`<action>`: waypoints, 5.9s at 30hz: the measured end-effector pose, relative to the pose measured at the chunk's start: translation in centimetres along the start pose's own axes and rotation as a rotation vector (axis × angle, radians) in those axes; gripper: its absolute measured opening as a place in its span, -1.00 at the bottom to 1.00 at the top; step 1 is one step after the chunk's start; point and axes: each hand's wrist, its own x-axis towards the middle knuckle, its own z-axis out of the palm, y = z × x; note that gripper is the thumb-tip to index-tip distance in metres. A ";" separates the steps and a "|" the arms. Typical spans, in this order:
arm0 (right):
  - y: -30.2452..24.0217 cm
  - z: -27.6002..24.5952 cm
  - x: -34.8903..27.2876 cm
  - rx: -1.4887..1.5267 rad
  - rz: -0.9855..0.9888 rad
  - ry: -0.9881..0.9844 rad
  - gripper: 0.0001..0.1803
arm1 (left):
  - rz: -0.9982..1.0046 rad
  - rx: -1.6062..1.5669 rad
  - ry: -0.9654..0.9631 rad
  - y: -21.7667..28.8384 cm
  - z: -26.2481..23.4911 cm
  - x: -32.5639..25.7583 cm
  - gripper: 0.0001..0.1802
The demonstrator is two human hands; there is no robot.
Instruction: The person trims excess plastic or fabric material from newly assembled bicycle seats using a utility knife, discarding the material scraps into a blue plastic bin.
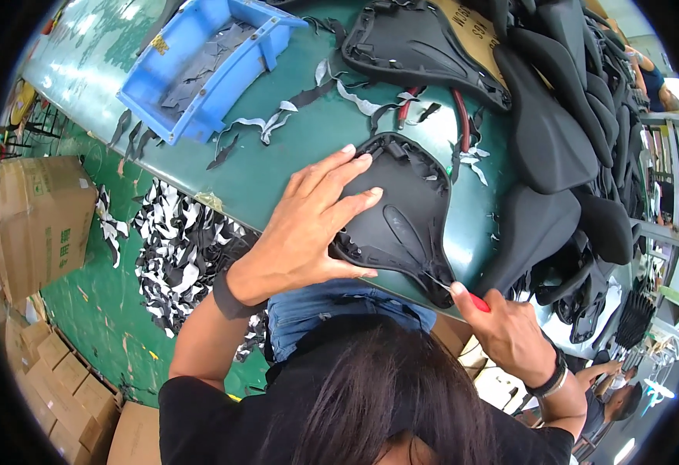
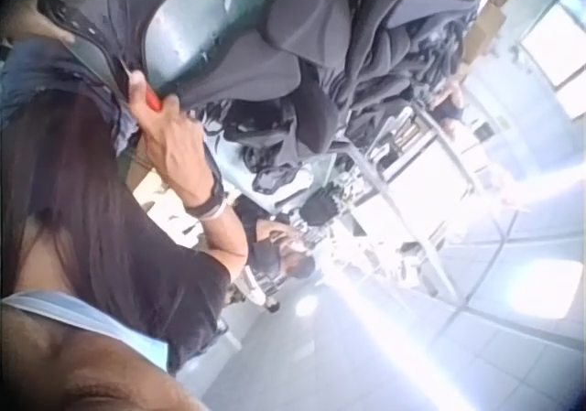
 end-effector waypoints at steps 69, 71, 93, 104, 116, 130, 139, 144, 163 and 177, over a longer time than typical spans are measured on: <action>-2.5 8.6 0.4 0.869 0.308 0.826 -0.46 | 0.204 0.214 -0.153 4.6 -2.5 7.5 -0.37; -2.3 9.1 0.7 0.954 0.267 0.892 -0.44 | 0.173 0.293 -0.529 3.3 -2.6 8.5 -0.40; -1.7 4.8 5.5 0.986 0.219 0.522 -0.45 | -0.691 -0.491 0.162 4.8 0.1 -2.8 -0.54; -1.6 5.0 5.1 1.039 0.224 0.408 -0.40 | -0.683 -0.526 0.200 4.9 0.8 -3.0 -0.57; -4.0 6.8 2.4 1.343 0.510 0.540 -0.25 | -0.688 -0.410 0.423 8.6 4.0 -4.3 -0.48; -4.1 1.0 8.6 1.786 0.010 0.678 -0.44 | -0.700 -0.983 0.655 8.1 5.1 -2.2 -0.56; 0.3 -4.0 10.4 1.125 0.246 0.717 -0.52 | -0.153 -0.108 0.170 7.5 0.3 4.9 -0.72; -0.5 -3.1 9.7 0.783 0.174 0.738 -0.42 | -0.112 -0.186 0.160 2.5 2.9 7.8 -0.83; -1.0 0.8 7.1 0.602 0.158 0.623 -0.53 | -0.400 0.034 0.094 0.4 -1.2 4.4 -0.45; -1.3 0.8 7.2 1.273 0.074 0.989 -0.51 | -0.252 0.472 0.361 -11.8 -18.8 16.8 -0.33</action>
